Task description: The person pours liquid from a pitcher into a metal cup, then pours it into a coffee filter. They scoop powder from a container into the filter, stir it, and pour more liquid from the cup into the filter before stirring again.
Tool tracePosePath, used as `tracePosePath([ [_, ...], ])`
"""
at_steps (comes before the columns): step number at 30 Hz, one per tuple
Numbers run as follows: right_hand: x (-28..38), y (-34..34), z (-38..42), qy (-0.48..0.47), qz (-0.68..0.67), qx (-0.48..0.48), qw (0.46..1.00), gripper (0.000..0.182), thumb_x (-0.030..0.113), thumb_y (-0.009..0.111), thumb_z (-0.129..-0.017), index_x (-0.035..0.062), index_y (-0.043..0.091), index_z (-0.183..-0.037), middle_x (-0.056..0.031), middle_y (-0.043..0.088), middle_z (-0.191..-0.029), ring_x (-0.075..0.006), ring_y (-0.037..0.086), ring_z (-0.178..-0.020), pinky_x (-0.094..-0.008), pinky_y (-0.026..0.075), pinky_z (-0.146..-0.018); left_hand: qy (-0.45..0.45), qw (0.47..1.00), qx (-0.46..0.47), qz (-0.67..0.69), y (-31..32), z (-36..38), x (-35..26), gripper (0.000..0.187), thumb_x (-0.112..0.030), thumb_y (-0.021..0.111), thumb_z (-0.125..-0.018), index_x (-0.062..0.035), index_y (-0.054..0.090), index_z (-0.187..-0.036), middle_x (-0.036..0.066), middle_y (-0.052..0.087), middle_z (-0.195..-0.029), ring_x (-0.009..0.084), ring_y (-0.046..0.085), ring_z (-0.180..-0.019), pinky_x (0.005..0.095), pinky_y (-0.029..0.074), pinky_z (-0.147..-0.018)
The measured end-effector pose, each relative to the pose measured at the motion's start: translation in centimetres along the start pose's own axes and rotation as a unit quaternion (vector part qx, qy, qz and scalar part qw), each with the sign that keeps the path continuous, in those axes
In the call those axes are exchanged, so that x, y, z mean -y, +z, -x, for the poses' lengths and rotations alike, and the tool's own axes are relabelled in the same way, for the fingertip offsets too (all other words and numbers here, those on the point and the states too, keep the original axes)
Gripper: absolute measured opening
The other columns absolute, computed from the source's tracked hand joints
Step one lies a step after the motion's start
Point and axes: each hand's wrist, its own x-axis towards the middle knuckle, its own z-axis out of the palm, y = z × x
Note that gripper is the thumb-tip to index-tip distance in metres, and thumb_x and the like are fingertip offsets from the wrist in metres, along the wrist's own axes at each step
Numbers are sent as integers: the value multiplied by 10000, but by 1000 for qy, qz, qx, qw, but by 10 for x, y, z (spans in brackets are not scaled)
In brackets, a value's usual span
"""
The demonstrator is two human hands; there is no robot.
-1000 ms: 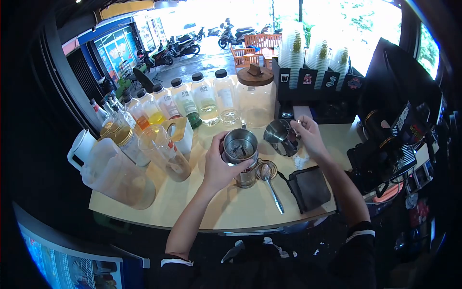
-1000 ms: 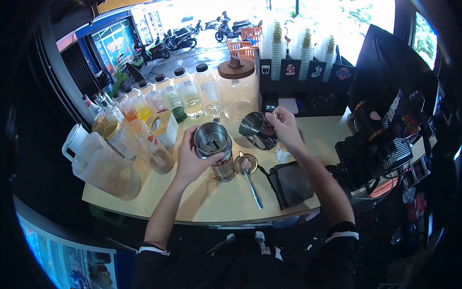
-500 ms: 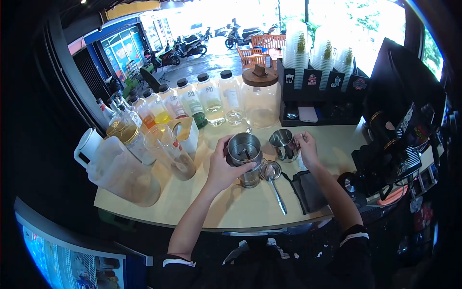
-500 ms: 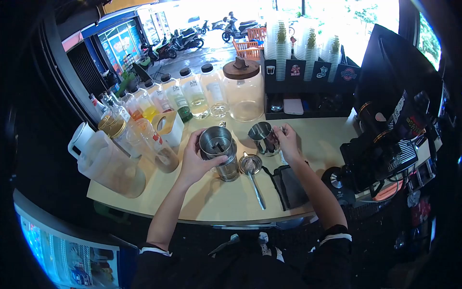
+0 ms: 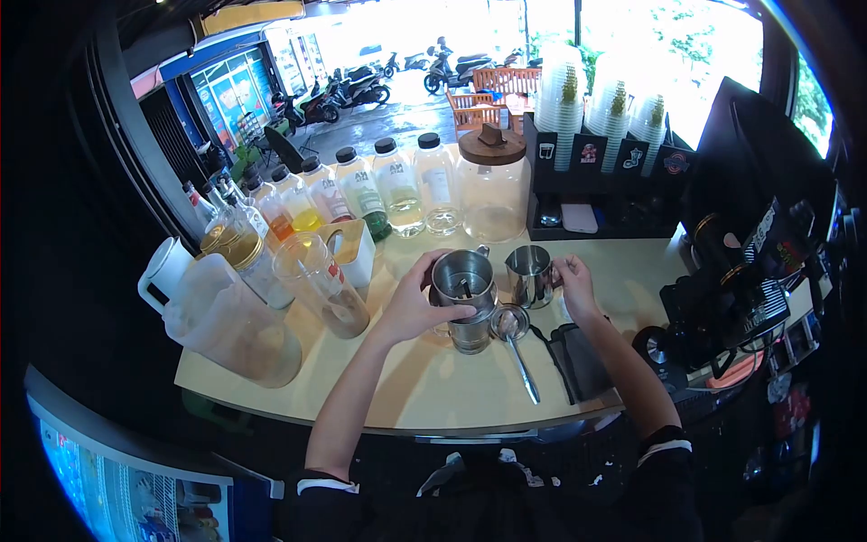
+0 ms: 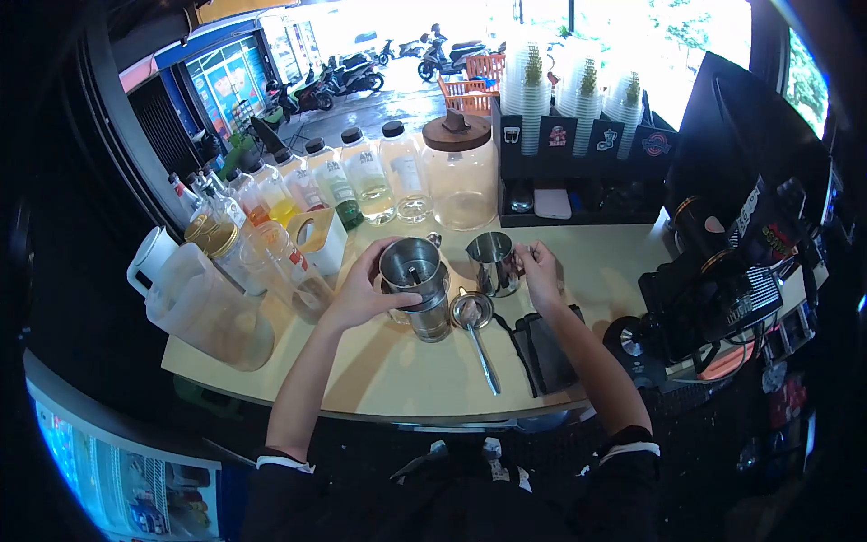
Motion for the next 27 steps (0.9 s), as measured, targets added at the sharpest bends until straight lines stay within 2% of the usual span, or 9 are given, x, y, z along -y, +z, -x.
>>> tracePosePath([
  [4,-16,-18,-6,8,-3,11,1000,196,174,547,-956,94,482,-789,21,510,-680,-74,499,-620,-230,406,-592,-6,999,49,23,-5,-4,-3,840,-195,876,-613,-65,426,-1310,73,545,-1212,185,514,-1155,337,390,-1024],
  [6,-15,-19,-4,9,2,16,1000,193,183,536,-961,81,494,-803,8,524,-687,-95,528,-646,-239,414,-618,-2,999,46,27,-3,-4,-1,841,-199,876,-612,-64,425,-1310,75,546,-1212,187,515,-1154,337,391,-1023],
  [8,-8,-14,2,14,13,-1,1000,203,172,564,-949,100,478,-780,27,493,-671,-55,469,-616,-221,381,-581,1,999,44,30,0,-3,0,842,-204,877,-612,-64,425,-1309,76,547,-1211,188,517,-1152,337,392,-1023],
  [13,-17,-24,2,23,20,-9,999,202,176,568,-947,92,484,-784,21,508,-674,-57,476,-621,-222,389,-595,13,1000,6,-8,8,6,-3,840,-222,878,-608,-51,434,-1300,97,560,-1202,201,533,-1148,345,401,-1020],
  [18,-21,-29,4,14,27,-8,1000,203,179,571,-945,87,489,-784,17,524,-683,-63,483,-628,-222,399,-619,6,1000,11,-5,8,7,2,837,-236,883,-601,-48,448,-1291,103,563,-1198,207,543,-1143,343,409,-1014],
  [24,-16,-28,10,5,52,6,999,212,186,530,-964,89,488,-780,12,534,-708,-63,492,-667,-223,408,-643,22,1000,6,7,11,7,11,874,-246,886,-592,-48,430,-1311,111,550,-1220,220,528,-1167,351,396,-1026],
  [27,-29,-36,3,10,118,-4,993,189,198,535,-954,64,519,-823,-6,544,-722,-89,514,-701,-250,428,-668,49,999,-10,-14,13,9,12,903,-265,877,-602,-49,398,-1337,127,523,-1259,244,490,-1213,368,366,-1051],
])
